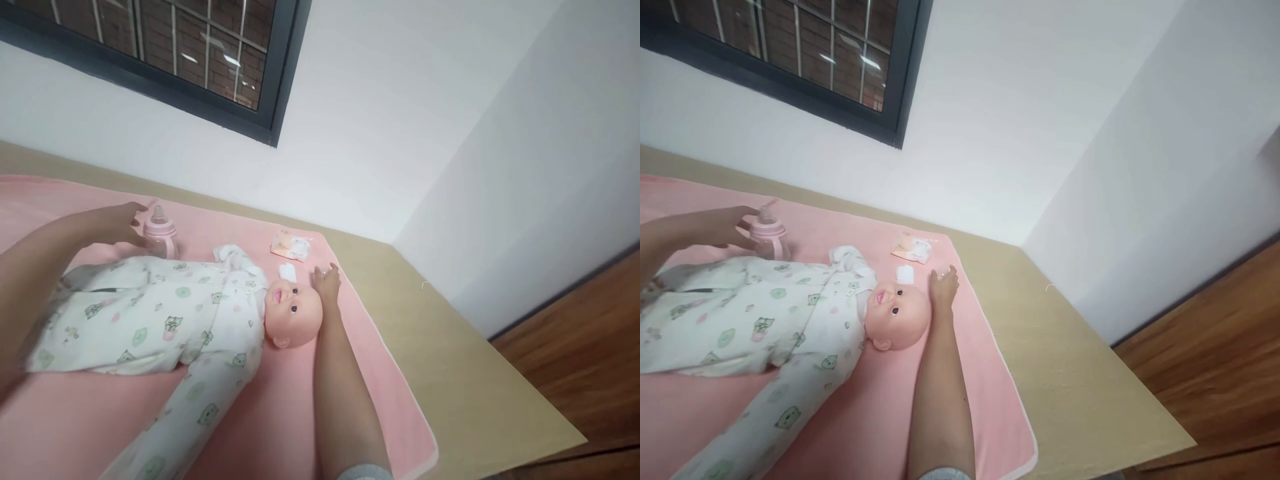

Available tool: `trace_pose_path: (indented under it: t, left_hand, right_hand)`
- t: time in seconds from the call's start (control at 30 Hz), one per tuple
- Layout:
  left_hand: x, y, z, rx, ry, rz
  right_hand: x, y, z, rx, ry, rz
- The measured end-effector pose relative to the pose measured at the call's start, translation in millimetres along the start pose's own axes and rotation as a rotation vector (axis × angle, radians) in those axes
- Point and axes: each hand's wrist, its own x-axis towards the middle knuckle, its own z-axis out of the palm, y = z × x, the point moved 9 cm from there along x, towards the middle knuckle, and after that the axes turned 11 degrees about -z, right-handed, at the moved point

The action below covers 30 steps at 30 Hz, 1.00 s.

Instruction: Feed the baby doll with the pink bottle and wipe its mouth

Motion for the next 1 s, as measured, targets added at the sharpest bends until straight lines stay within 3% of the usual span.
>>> trace_pose_path:
  t: [0.07,0.13,0.2,0.27,0.3,0.43,0.57,0.77,0.9,1.0]
  left_hand:
    - [-17,1,-27.4,0.12,0.218,-0.183]
    - [-44,39,-44.5,0.206,0.411,-0.084]
    - [-73,87,-40.4,0.208,0.484,0.088]
    - [-95,135,-18.2,0.153,0.433,0.247]
    - [-102,158,-1.5,0.131,0.364,0.309]
    - [-109,227,83.0,0.087,-0.098,0.437]
    - [-108,266,153.4,0.176,-0.472,0.558]
    - [-96,264,216.7,0.336,-0.807,0.38]
    - [-108,246,239.3,0.336,-1.087,0.205]
    - [-121,241,245.2,0.244,-1.257,0.129]
  right_hand:
    - [0,-2,-1,0.006,0.007,-0.012]
    - [0,-5,-2,0.002,0.015,-0.027]
    - [0,-8,-3,-0.002,0.032,-0.05]
    - [0,-14,-5,-0.001,0.056,-0.086]
    - [1,-17,-7,0.001,0.071,-0.108]
    - [0,-32,-14,0.018,0.13,-0.201]
    - [-3,-40,-19,0.025,0.179,-0.241]
    - [-2,-44,-17,0.021,0.17,-0.261]
    - [-1,-46,-10,0.022,0.133,-0.277]
    - [-4,-54,-7,0.021,0.131,-0.33]
